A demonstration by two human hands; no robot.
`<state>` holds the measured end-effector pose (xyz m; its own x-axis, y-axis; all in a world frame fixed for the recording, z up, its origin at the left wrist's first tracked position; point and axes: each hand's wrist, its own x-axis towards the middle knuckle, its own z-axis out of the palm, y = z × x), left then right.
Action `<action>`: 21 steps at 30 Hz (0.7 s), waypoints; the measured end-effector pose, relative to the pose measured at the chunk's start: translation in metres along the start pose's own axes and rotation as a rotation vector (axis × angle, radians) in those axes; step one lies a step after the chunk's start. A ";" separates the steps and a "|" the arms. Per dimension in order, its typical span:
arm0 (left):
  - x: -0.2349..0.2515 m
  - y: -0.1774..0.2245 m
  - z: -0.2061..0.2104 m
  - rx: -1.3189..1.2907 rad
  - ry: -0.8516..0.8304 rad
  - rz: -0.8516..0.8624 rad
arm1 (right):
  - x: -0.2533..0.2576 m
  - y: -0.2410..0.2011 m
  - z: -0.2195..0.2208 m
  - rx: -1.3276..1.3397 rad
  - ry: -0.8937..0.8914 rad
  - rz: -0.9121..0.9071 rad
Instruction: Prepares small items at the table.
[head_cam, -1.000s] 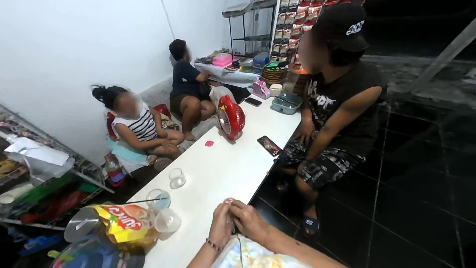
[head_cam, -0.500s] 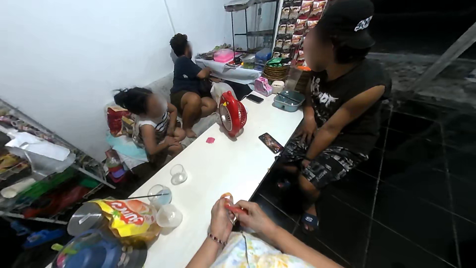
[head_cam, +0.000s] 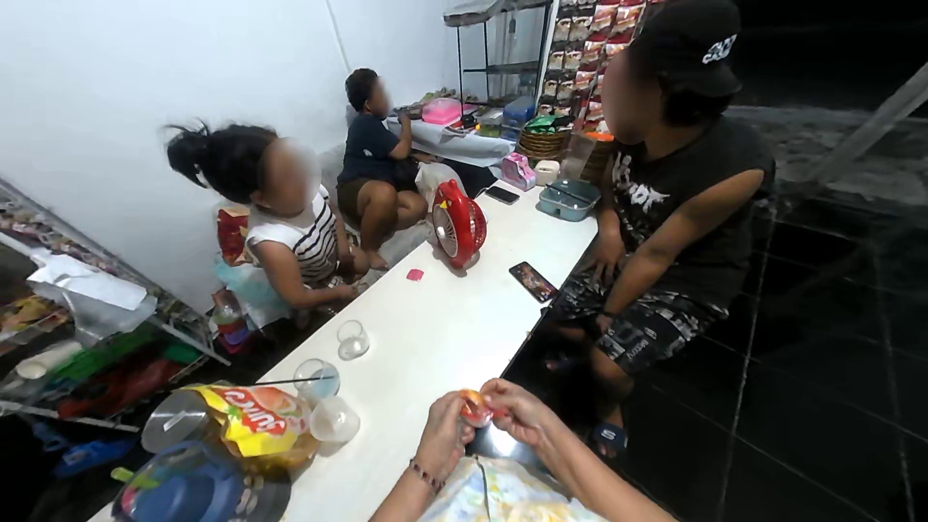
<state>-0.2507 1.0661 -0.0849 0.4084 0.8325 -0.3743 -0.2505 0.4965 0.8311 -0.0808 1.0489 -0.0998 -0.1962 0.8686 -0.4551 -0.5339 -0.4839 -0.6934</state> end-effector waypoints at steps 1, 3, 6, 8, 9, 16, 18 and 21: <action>0.001 -0.002 -0.001 0.026 -0.035 -0.005 | 0.001 -0.001 0.003 0.016 0.048 0.004; 0.002 -0.005 -0.002 0.059 -0.065 -0.005 | 0.002 -0.002 0.007 0.043 0.086 0.006; 0.002 -0.004 -0.002 0.087 -0.019 0.024 | 0.000 0.001 0.006 0.100 -0.012 -0.061; 0.002 -0.002 -0.002 0.087 0.018 0.027 | -0.001 0.002 0.004 0.083 -0.097 -0.105; 0.001 -0.001 -0.002 0.085 0.021 0.021 | -0.001 0.002 0.003 0.056 -0.109 -0.120; 0.001 -0.005 -0.002 0.091 -0.057 0.004 | 0.000 0.001 0.010 -0.265 0.082 -0.183; 0.002 -0.007 -0.003 0.157 -0.070 0.022 | -0.002 0.000 0.018 -0.329 0.151 -0.190; 0.002 -0.007 -0.001 0.268 -0.041 0.022 | -0.003 0.003 0.026 -0.383 0.239 -0.224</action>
<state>-0.2489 1.0642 -0.0913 0.4422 0.8290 -0.3424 -0.0209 0.3911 0.9201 -0.1029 1.0477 -0.0855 0.1070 0.9284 -0.3558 -0.1923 -0.3318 -0.9235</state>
